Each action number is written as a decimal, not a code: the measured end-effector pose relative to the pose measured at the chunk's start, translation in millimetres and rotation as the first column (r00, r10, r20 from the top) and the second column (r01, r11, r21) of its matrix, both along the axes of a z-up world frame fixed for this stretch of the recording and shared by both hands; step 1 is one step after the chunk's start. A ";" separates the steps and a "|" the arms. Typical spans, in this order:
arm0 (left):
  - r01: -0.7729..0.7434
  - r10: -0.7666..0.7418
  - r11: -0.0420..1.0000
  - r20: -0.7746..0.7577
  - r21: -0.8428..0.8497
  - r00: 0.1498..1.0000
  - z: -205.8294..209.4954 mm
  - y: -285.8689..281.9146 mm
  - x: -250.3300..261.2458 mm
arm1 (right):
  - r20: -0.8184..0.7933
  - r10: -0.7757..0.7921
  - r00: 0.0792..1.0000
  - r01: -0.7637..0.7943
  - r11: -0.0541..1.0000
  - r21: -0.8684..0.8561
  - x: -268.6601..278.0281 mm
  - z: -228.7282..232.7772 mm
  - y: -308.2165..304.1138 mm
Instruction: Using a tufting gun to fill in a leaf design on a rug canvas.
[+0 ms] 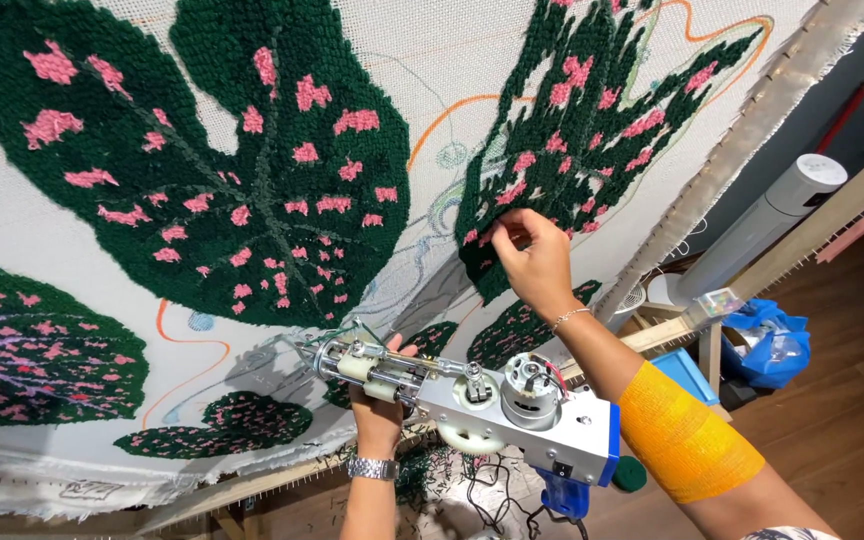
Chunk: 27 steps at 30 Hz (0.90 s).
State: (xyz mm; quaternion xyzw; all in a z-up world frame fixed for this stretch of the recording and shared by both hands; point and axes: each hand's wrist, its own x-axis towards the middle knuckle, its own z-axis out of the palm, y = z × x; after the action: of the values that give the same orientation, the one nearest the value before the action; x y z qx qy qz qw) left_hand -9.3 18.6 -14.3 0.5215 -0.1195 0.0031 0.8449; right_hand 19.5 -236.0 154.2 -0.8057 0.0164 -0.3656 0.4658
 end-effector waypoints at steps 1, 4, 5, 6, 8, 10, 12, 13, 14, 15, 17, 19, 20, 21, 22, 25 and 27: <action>-0.001 0.001 1.000 -0.002 0.000 1.000 0.0 0.3 -0.5 | -0.002 0.001 1.000 -0.001 1.000 0.000 1.3 -7.1 -1.8; 0.019 -0.027 0.991 -0.056 -0.136 0.998 -1.2 1.9 0.3 | 0.035 -0.012 0.999 0.012 1.000 -0.001 2.1 -23.9 -7.6; 0.029 -0.036 0.993 -0.058 -0.113 0.998 -2.8 3.5 0.5 | 0.069 0.010 0.998 -0.011 1.000 0.009 0.1 -26.8 -9.3; 0.039 -0.044 0.995 -0.059 -0.090 0.997 -4.5 5.1 0.8 | 0.103 0.033 0.994 -0.035 0.999 0.018 -1.6 -29.8 -10.9; 0.032 -0.039 0.990 -0.051 -0.139 0.998 -0.8 5.0 0.2 | 0.120 0.052 0.991 -0.055 0.998 0.021 -2.6 -25.0 -6.7; 0.029 -0.037 0.982 -0.041 -0.187 0.998 0.4 5.2 0.5 | 0.139 0.068 0.988 -0.072 0.997 0.024 -3.4 -17.9 -2.5; 0.044 -0.054 0.981 -0.049 -0.187 0.997 -1.7 6.4 0.4 | 0.123 0.025 0.992 -0.027 1.000 0.012 -4.2 -9.4 2.6; 0.045 -0.055 0.982 -0.050 -0.186 0.997 -0.9 6.9 -0.8 | 0.122 0.024 0.992 -0.025 1.000 0.013 -4.0 -8.5 3.9; 0.039 -0.048 0.987 -0.055 -0.159 0.997 0.4 7.3 -1.3 | 0.123 -0.001 0.992 0.003 1.000 -0.020 -3.2 -7.1 5.1; 0.033 -0.042 0.991 -0.061 -0.132 0.997 1.6 7.6 -1.7 | 0.125 -0.026 0.992 0.032 0.998 -0.053 -2.3 -5.6 6.4; 0.043 -0.053 0.989 -0.072 -0.141 0.996 3.7 8.8 -1.0 | 0.131 -0.039 0.991 0.049 0.996 -0.076 1.0 -5.9 7.9; 0.053 -0.066 0.987 -0.086 -0.150 0.994 4.6 9.1 -2.7 | 0.134 -0.053 0.990 0.067 0.993 -0.098 2.4 -9.2 7.7; 0.043 -0.057 0.991 -0.101 -0.129 0.993 5.4 9.2 -2.4 | 0.139 -0.064 0.988 0.080 0.990 -0.115 3.8 -11.4 7.1; 0.034 -0.047 0.994 -0.116 -0.107 0.992 6.3 9.2 -2.1 | 0.145 -0.074 0.987 0.093 0.987 -0.131 5.2 -13.5 6.4; 0.037 -0.049 0.994 -0.117 -0.106 0.992 7.1 9.2 -2.3 | 0.144 -0.077 0.987 0.095 0.987 -0.130 3.2 -16.5 5.2; 0.021 -0.030 0.996 -0.100 -0.087 0.995 11.2 7.9 -1.2 | 0.129 -0.088 0.988 0.099 0.992 -0.084 -0.2 -25.8 0.4; 0.004 -0.011 0.993 -0.061 -0.116 0.998 15.0 6.7 -1.5 | 0.090 -0.047 0.995 0.043 0.998 0.048 -2.6 -35.2 -4.0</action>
State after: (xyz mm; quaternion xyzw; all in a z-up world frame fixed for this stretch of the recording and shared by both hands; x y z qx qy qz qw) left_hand -10.8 25.3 0.7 0.4711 -0.0950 -0.0089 0.8769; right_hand 16.9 -240.0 119.1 -0.7766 0.0219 -0.4119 0.4762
